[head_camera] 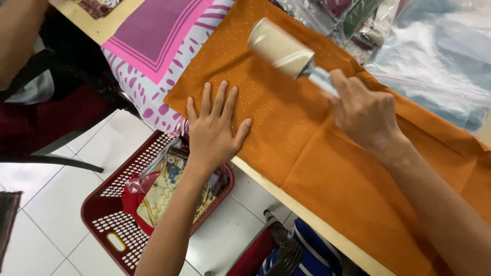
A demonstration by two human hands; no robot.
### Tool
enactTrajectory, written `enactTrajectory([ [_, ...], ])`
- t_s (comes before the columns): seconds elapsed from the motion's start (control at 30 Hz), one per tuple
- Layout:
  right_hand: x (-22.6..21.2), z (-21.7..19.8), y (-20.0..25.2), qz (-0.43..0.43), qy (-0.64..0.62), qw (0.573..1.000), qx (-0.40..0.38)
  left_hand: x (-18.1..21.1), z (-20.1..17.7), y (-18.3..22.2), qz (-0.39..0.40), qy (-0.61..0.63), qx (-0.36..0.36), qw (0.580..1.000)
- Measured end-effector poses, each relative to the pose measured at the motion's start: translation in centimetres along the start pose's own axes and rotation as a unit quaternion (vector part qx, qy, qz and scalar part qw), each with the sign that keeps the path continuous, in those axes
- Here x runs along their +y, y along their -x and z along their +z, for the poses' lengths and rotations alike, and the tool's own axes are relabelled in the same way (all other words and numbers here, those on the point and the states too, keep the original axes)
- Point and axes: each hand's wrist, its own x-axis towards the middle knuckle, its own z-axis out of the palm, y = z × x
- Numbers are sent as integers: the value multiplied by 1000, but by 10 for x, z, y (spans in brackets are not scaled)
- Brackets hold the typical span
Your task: Using a lint roller to clean a piece of orange fabric on a work table.
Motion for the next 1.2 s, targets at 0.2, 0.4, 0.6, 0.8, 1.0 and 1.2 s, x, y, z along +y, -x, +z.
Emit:
enactTrajectory([
  [0.2,13,54,4,38,14,998,-45,-3,8,1,-13,41,-25,999],
  [0.4,36,57,-17,53,80,995,-30,-2,7,0,-18,43,-28,999],
  [0.6,-6,35,-16,0,-18,999,-40,-3,8,0,-18,39,-30,999],
  [0.8,14,93,-24,52,5,996,-69,-3,9,0,-17,35,-18,999],
  [1.0,16,84,-44,69,41,996,-25,-2,9,0,-18,41,-12,999],
  [1.2,-9,52,-31,23,-110,993,-34,-3,11,1,-15,42,-5,999],
])
